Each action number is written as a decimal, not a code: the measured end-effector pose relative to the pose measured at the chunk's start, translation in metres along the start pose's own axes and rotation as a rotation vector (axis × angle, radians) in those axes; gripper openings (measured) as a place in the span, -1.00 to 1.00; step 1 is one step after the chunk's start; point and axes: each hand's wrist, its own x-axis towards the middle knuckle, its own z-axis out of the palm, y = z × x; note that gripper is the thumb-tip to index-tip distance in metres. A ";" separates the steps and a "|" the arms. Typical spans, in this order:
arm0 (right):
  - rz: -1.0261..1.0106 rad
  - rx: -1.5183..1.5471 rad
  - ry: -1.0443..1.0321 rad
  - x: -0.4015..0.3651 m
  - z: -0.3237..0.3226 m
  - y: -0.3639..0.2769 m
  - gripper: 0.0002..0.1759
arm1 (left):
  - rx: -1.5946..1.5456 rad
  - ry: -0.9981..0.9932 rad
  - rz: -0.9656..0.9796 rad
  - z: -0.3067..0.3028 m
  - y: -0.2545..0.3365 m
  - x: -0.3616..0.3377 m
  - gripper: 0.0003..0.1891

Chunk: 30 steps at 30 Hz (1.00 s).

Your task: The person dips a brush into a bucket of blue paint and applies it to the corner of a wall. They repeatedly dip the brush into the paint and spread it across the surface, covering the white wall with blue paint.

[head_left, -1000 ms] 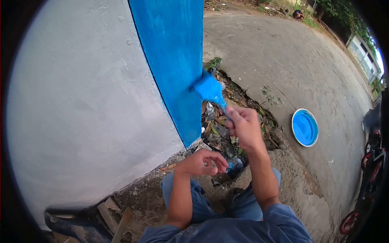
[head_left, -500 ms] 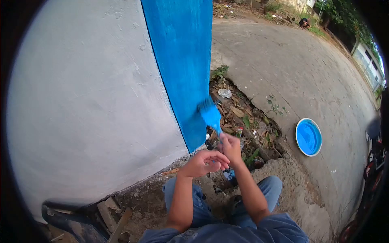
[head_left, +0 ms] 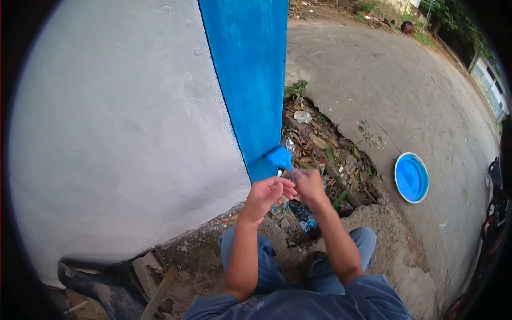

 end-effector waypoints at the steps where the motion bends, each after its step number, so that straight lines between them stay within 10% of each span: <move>1: 0.023 0.062 -0.034 -0.006 -0.007 -0.028 -0.61 | -0.012 -0.003 0.042 0.000 0.001 -0.001 -0.45; 14: -0.245 0.520 -0.094 -0.057 -0.053 -0.161 -0.70 | -0.041 -0.085 0.124 -0.006 -0.002 0.002 -0.18; 30: 0.232 0.014 0.056 -0.010 0.007 0.108 -0.65 | -0.035 -0.079 0.137 -0.009 -0.003 0.000 -0.10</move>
